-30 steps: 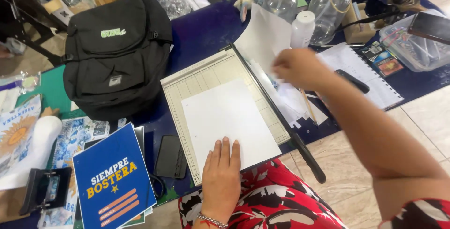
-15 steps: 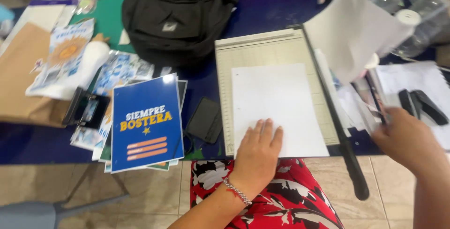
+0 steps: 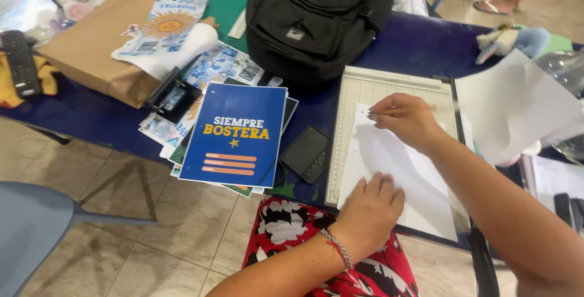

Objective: Trimming printed photos using a paper cutter and punching holes in paper sheets

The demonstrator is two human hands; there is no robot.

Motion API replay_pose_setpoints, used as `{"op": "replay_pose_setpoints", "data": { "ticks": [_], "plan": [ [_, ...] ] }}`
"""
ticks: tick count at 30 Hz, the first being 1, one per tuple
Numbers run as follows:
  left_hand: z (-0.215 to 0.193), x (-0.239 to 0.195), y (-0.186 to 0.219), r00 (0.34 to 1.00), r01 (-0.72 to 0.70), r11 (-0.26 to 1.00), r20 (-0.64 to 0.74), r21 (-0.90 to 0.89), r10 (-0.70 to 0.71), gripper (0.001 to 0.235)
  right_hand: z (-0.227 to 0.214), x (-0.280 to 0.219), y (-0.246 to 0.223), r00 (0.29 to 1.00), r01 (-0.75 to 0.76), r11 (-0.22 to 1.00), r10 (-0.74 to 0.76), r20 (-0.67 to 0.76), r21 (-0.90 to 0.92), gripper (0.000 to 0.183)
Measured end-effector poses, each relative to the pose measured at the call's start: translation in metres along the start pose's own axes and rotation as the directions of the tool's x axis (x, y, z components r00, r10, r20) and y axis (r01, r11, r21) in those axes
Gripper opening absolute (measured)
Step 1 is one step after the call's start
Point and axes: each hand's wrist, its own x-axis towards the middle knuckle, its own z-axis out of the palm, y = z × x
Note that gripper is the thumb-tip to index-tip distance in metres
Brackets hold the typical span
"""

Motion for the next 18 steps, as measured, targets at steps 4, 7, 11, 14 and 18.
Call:
{"op": "replay_pose_setpoints", "data": {
  "ticks": [4, 7, 11, 14, 18],
  "plan": [
    [0.006, -0.002, 0.001, 0.999, 0.025, 0.998, -0.029, -0.063, -0.027, 0.044, 0.02, 0.058, 0.044, 0.991, 0.115, 0.98, -0.126, 0.053, 0.165, 0.006],
    [0.005, -0.002, 0.003, 0.998, 0.043, 0.996, -0.032, -0.083, -0.046, 0.041, 0.024, 0.057, 0.046, 0.991, 0.126, 0.985, -0.131, 0.031, 0.122, 0.005],
    [0.007, -0.002, 0.005, 0.996, 0.063, 0.996, -0.057, -0.068, -0.067, 0.036, 0.023, 0.052, 0.04, 0.989, 0.146, 0.989, -0.145, 0.018, -0.005, 0.005],
    [-0.004, 0.002, 0.003, 0.993, 0.068, 0.995, -0.087, -0.079, -0.075, 0.03, 0.024, 0.054, 0.043, 0.994, 0.111, 0.994, -0.111, 0.006, 0.016, 0.005],
    [0.002, -0.001, 0.006, 0.994, 0.096, 0.992, -0.049, -0.077, -0.1, 0.033, 0.026, 0.05, 0.04, 0.995, 0.1, 0.995, -0.1, -0.003, 0.015, 0.005]
  ]
}}
